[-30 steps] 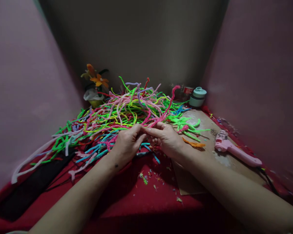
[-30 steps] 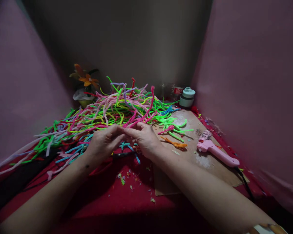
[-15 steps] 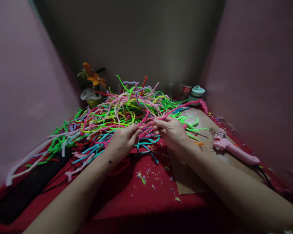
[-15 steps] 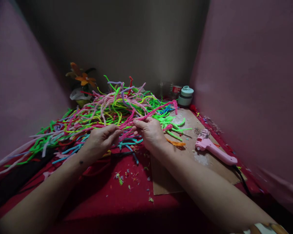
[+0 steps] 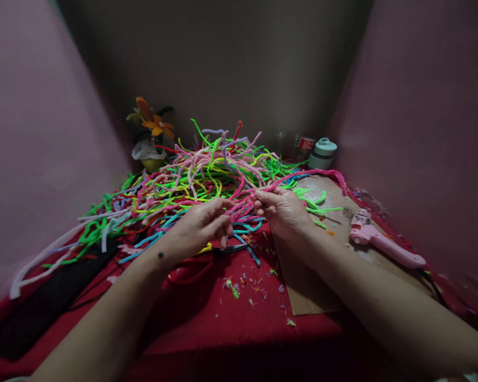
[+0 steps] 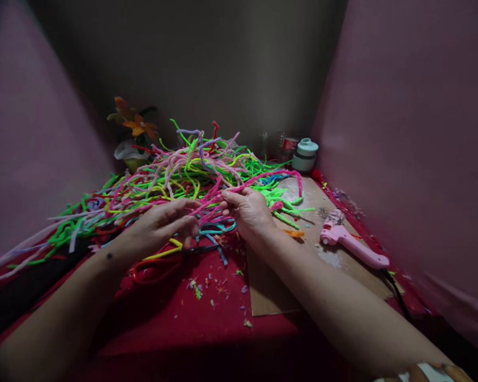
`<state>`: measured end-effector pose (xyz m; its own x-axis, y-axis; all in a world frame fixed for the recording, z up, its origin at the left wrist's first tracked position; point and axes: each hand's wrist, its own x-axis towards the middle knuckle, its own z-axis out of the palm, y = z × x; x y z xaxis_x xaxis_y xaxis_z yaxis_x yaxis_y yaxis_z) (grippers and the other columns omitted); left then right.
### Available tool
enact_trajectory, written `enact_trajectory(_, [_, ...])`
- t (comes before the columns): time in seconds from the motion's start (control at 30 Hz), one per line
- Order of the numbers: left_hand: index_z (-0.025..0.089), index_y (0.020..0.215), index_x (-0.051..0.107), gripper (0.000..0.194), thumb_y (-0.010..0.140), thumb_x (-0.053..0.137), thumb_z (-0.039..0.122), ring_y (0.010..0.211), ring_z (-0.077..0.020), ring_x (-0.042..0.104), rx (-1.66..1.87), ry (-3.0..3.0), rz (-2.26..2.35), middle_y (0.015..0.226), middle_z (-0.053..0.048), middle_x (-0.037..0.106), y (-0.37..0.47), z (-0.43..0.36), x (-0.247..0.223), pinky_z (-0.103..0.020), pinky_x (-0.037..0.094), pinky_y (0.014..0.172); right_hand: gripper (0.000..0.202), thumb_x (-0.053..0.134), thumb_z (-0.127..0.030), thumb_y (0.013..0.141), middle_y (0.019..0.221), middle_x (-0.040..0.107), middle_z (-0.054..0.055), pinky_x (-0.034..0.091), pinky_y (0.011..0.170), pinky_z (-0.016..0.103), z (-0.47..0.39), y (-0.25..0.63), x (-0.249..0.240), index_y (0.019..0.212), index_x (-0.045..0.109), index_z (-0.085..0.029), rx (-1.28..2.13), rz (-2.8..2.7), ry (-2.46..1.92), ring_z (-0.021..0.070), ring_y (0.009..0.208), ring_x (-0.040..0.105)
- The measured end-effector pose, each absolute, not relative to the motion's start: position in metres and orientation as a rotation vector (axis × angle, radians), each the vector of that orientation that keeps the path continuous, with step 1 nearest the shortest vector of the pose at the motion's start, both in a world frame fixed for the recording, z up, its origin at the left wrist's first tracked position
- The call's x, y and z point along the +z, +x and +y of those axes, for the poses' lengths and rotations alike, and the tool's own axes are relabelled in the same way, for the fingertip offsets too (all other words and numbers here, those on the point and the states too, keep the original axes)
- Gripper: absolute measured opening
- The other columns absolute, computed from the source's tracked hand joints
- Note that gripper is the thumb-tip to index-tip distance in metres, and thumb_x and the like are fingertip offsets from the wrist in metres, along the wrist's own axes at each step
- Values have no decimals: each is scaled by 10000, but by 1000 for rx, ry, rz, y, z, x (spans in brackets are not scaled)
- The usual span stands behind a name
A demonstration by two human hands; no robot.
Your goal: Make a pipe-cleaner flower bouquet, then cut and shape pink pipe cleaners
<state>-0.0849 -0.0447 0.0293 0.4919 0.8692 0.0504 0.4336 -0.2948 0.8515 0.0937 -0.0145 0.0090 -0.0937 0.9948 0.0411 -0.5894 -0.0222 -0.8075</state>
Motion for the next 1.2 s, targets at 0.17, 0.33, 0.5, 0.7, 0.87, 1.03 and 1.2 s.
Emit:
enact_trajectory(0.17, [196, 1131, 457, 309, 850, 446, 325, 536, -115, 604, 559, 1976, 1042, 733, -9, 647, -96, -45, 39, -232, 466, 521, 101, 690, -96, 606, 543, 583, -6, 405, 410, 174, -14, 94, 8, 631, 594, -115, 1512, -802, -679, 71, 469, 533])
enact_trajectory(0.33, [201, 796, 599, 156, 797, 515, 332, 600, -120, 561, 265, 2299, 1220, 679, 5, 614, -128, -49, 44, -202, 398, 520, 105, 679, -104, 612, 570, 598, 5, 406, 414, 184, -14, 95, 5, 642, 580, -121, 1515, -815, -729, 75, 472, 534])
enact_trajectory(0.5, [200, 714, 551, 138, 806, 459, 243, 562, -123, 457, 85, 2638, 1453, 706, -20, 567, -137, -69, 14, -244, 300, 505, 130, 697, -128, 578, 560, 594, 6, 401, 390, 189, -17, 91, 1, 638, 582, -121, 1554, -850, -745, 85, 464, 536])
enact_trajectory(0.7, [190, 753, 508, 176, 853, 403, 290, 571, -132, 398, 77, 2738, 1422, 704, -21, 525, -136, -72, 4, -270, 276, 537, 126, 676, -148, 572, 543, 595, 0, 418, 383, 199, -15, 92, 1, 657, 589, -117, 1593, -841, -683, 104, 459, 553])
enact_trajectory(0.87, [187, 749, 474, 172, 843, 412, 317, 627, -136, 434, 88, 2797, 1452, 752, -31, 529, -142, -67, 9, -266, 306, 581, 117, 676, -141, 584, 542, 602, 5, 413, 395, 180, -11, 95, 3, 658, 591, -107, 1561, -826, -675, 86, 459, 547])
enact_trajectory(1.03, [199, 781, 427, 183, 874, 302, 294, 536, -133, 458, 39, 2753, 1655, 661, -8, 521, -130, -73, 20, -257, 296, 520, 125, 696, -167, 600, 567, 624, 18, 430, 413, 186, -10, 95, 2, 649, 598, -108, 1539, -855, -688, 89, 473, 562])
enact_trajectory(1.2, [149, 921, 444, 183, 856, 282, 203, 550, -225, 570, -277, 2700, 1974, 629, -63, 575, -103, -79, 33, -292, 293, 485, 118, 699, -165, 624, 561, 620, 14, 436, 414, 181, -13, 94, 3, 668, 613, -97, 1540, -843, -696, 85, 470, 566])
